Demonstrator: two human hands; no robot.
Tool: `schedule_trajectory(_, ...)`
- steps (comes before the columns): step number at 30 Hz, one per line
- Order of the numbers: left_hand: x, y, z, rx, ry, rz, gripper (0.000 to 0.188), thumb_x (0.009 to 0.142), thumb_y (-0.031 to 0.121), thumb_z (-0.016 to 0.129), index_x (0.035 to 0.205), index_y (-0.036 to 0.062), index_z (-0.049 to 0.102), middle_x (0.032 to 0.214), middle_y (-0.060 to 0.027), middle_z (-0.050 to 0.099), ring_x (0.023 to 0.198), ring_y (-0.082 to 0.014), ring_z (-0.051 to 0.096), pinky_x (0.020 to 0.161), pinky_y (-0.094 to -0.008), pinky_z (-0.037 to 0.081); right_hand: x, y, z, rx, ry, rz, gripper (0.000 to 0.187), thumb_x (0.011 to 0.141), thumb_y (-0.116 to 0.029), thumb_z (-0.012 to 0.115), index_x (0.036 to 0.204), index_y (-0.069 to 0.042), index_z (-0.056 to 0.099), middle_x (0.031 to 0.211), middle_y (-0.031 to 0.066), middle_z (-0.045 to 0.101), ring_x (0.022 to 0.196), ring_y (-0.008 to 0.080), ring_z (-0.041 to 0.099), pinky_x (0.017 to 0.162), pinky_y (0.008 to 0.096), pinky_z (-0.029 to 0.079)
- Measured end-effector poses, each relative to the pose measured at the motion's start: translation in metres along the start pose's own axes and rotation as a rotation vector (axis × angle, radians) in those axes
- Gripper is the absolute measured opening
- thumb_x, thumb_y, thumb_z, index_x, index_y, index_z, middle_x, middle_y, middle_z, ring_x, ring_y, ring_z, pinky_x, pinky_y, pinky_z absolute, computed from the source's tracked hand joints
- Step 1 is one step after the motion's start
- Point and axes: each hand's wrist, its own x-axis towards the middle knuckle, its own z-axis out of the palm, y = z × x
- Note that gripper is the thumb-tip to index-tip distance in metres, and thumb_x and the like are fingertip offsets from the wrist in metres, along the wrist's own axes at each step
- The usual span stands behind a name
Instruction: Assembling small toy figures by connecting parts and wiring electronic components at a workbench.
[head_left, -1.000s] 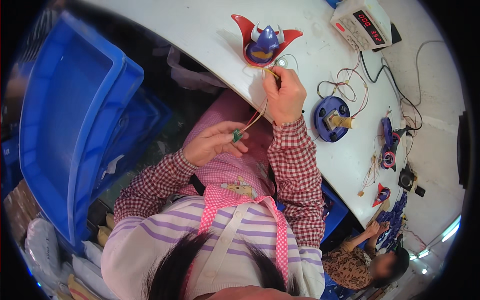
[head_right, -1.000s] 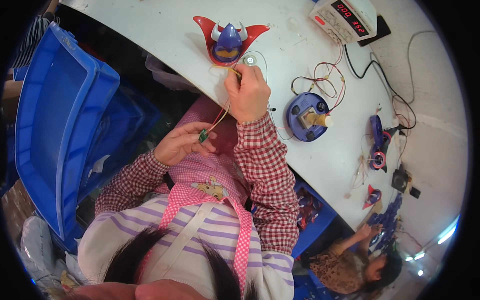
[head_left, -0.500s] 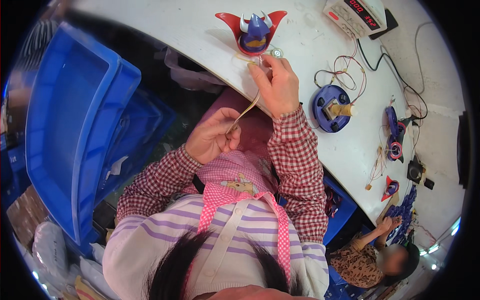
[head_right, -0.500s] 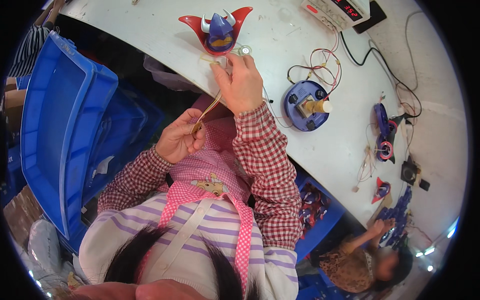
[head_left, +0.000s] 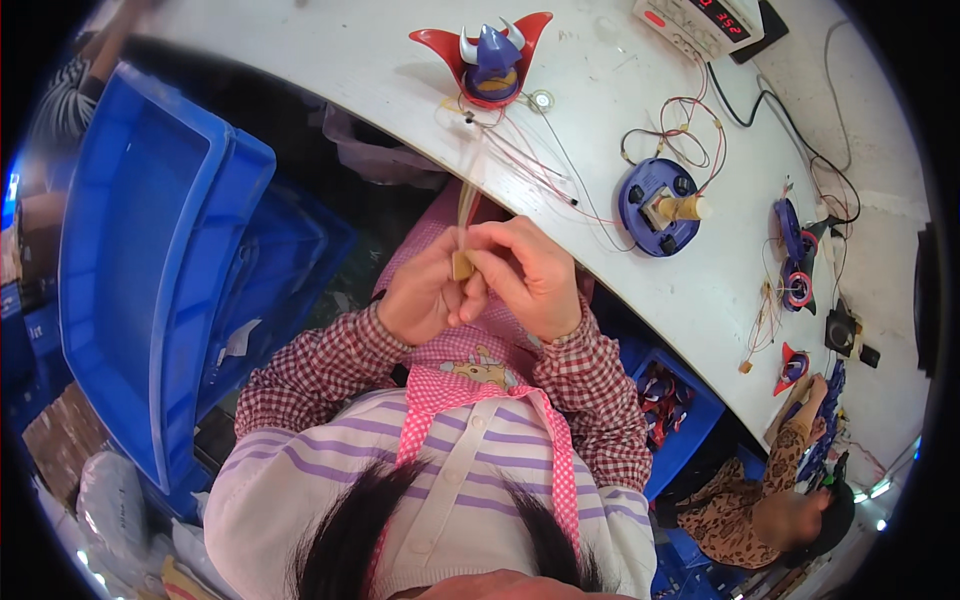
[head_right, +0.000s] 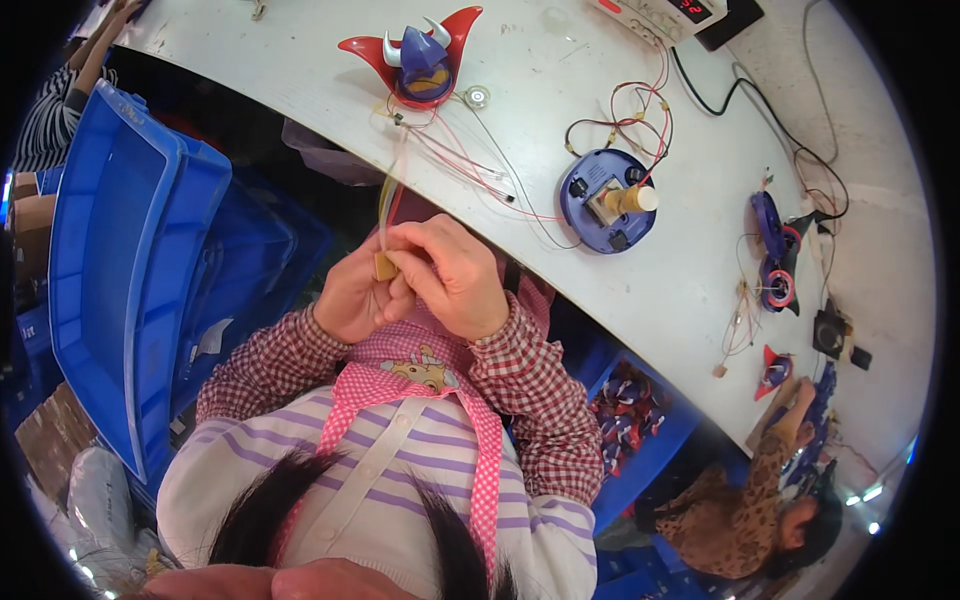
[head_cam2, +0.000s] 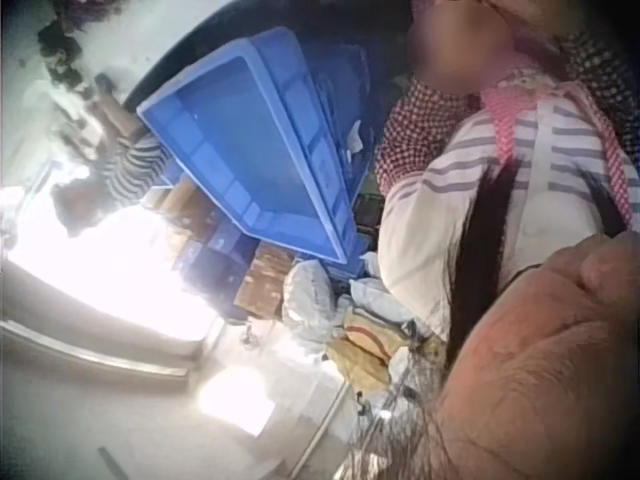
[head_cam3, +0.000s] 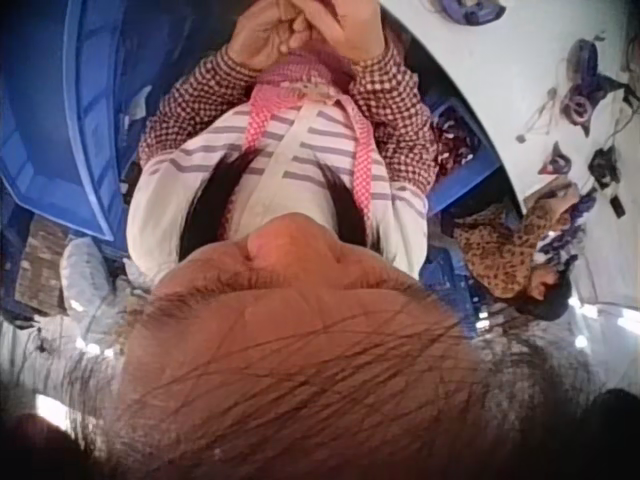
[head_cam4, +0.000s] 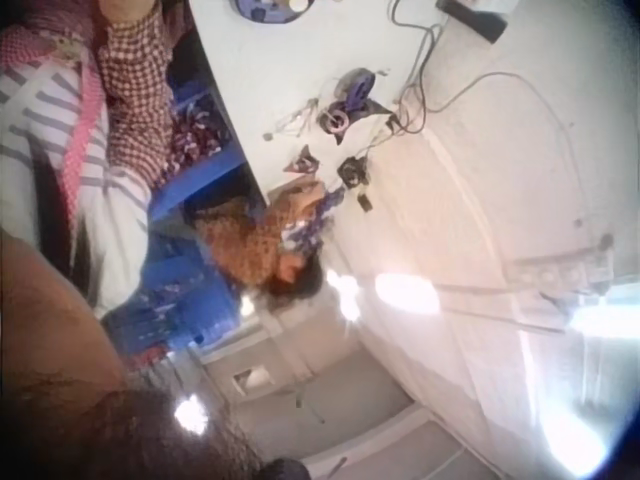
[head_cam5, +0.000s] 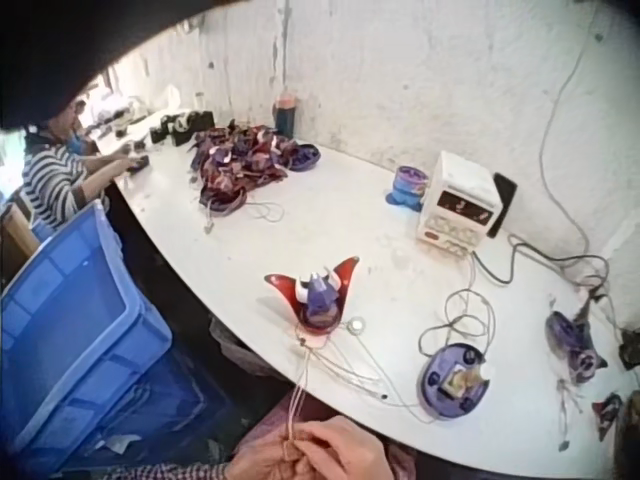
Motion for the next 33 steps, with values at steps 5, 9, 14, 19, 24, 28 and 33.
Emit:
schedule_trajectory(5,-0.007,-0.006,0.01,0.186,0.184,0.111,0.023,0.1,0.011,0.037,0.121,0.0044,0.047,0.087,-0.0105,0.061,0.065,-0.0183,0.062,0.053,-0.0239,0.05,0.001,-0.002,0.01,-0.095,0.047,-0.057,0.02,0.082,0.002,0.065,0.102,0.0,0.065,0.086,0.0118,0.06,0.072,0.025,0.063,0.063,0.0313,0.05)
schedule_trajectory(9,-0.011,-0.001,0.015,0.22,0.263,0.108,0.025,0.101,0.013,0.039,0.12,0.0017,0.05,0.093,-0.0112,0.062,0.068,-0.0182,0.063,0.058,-0.0264,0.052,0.0,0.003,0.017,-0.369,0.159,-0.207,0.026,0.074,0.004,0.066,0.1,0.0,0.064,0.087,0.0116,0.057,0.074,0.0281,0.06,0.063,0.0351,0.049)
schedule_trajectory(14,-0.015,0.007,0.016,0.22,0.251,0.035,0.033,0.103,0.023,0.042,0.123,-0.0008,0.054,0.099,-0.0091,0.063,0.08,-0.0144,0.062,0.067,-0.0264,0.053,0.004,0.007,0.015,-0.604,0.125,-0.287,0.032,0.067,0.004,0.067,0.099,0.0,0.064,0.089,0.0109,0.055,0.082,0.0284,0.054,0.067,0.0367,0.047)
schedule_trajectory(19,-0.012,0.011,0.012,0.261,0.233,0.007,0.04,0.104,0.027,0.041,0.131,-0.0011,0.049,0.109,-0.011,0.062,0.087,-0.0149,0.063,0.073,-0.0255,0.053,0.008,-0.001,0.01,-0.502,0.155,-0.281,0.032,0.07,0.0,0.07,0.102,-0.001,0.066,0.092,0.0096,0.056,0.087,0.0283,0.052,0.071,0.0365,0.046)
schedule_trajectory(24,-0.012,0.011,0.015,0.219,0.26,0.115,0.048,0.106,0.026,0.034,0.143,-0.0048,0.033,0.119,-0.0142,0.058,0.102,-0.0185,0.062,0.08,-0.0297,0.055,-0.002,-0.004,0.008,-0.441,0.041,-0.236,0.029,0.074,-0.009,0.074,0.102,-0.001,0.068,0.094,0.0094,0.056,0.087,0.03,0.051,0.076,0.0389,0.045)
schedule_trajectory(28,-0.009,0.011,0.015,0.253,0.216,0.117,0.052,0.107,0.03,0.033,0.147,-0.0026,0.027,0.123,-0.0144,0.055,0.106,-0.0174,0.06,0.083,-0.0279,0.053,-0.004,0.001,0.015,-0.537,0.029,-0.311,0.033,0.071,-0.011,0.075,0.101,0.0,0.067,0.093,0.0086,0.056,0.086,0.0297,0.052,0.075,0.0396,0.045)
schedule_trajectory(33,-0.007,0.011,0.013,0.295,0.201,0.099,0.052,0.107,0.031,0.031,0.147,-0.0021,0.027,0.122,-0.0141,0.055,0.103,-0.0164,0.06,0.083,-0.0282,0.053,-0.003,0.003,0.014,-0.585,0.009,-0.366,0.033,0.066,-0.01,0.076,0.096,0.0,0.066,0.09,0.008,0.055,0.084,0.0277,0.054,0.07,0.038,0.043)
